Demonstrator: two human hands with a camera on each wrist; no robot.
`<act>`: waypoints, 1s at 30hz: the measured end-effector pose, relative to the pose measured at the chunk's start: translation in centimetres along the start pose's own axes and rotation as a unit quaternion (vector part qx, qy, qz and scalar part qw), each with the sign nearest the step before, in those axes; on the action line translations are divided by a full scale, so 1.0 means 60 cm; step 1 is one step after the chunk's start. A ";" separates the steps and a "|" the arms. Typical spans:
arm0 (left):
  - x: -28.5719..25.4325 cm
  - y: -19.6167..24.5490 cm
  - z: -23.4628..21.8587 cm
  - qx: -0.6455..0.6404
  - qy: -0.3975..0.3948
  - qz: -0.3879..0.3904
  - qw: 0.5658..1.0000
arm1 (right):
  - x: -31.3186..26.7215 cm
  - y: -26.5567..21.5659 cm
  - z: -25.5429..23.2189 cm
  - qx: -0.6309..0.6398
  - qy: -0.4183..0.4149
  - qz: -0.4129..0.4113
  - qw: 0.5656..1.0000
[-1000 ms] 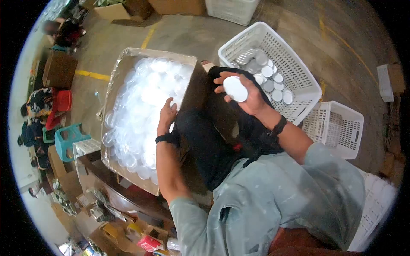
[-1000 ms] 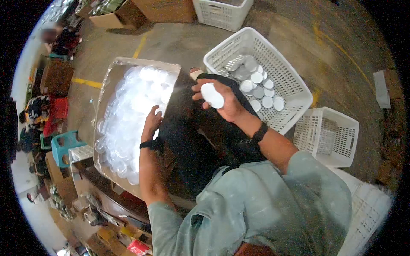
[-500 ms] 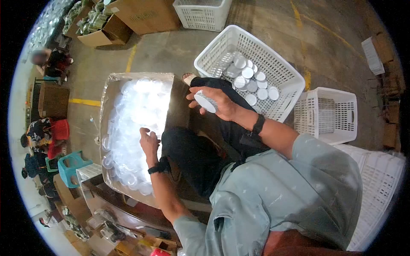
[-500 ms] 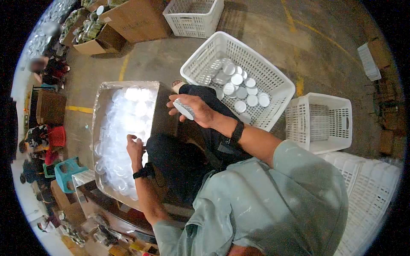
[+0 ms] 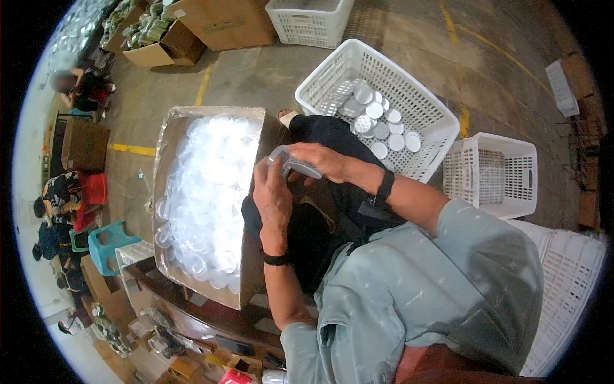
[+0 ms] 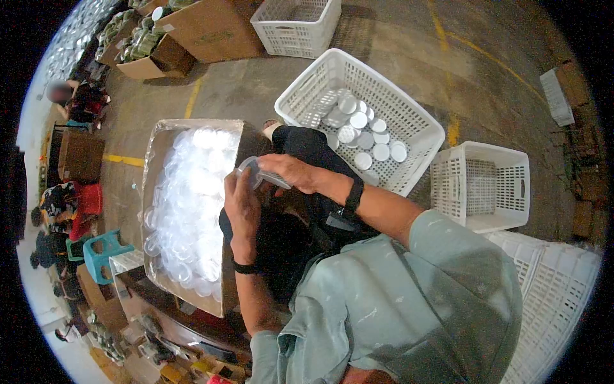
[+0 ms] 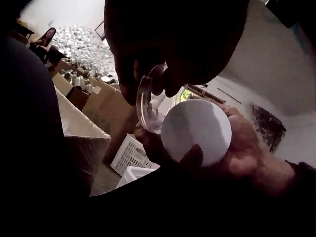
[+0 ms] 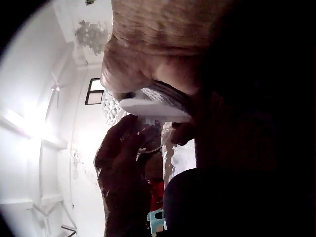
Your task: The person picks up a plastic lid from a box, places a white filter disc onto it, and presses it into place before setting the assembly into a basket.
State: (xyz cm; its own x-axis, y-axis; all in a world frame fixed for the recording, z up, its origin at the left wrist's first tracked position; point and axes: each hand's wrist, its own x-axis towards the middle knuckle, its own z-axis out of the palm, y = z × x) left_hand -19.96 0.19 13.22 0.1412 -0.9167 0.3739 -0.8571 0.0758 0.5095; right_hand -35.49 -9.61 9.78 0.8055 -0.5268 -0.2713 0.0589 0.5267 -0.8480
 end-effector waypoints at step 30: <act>-0.035 -0.037 -0.018 -0.353 0.011 -0.248 0.902 | -0.004 0.018 0.018 -0.238 0.015 -0.105 0.965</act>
State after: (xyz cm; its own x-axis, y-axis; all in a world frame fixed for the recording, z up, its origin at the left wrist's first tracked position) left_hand -17.81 2.37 12.16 0.4365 -0.8993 -0.0250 -0.1578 -0.1039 0.9820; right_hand -34.99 -8.21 9.43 0.7870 -0.6122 -0.0771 -0.0646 0.0425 -0.9970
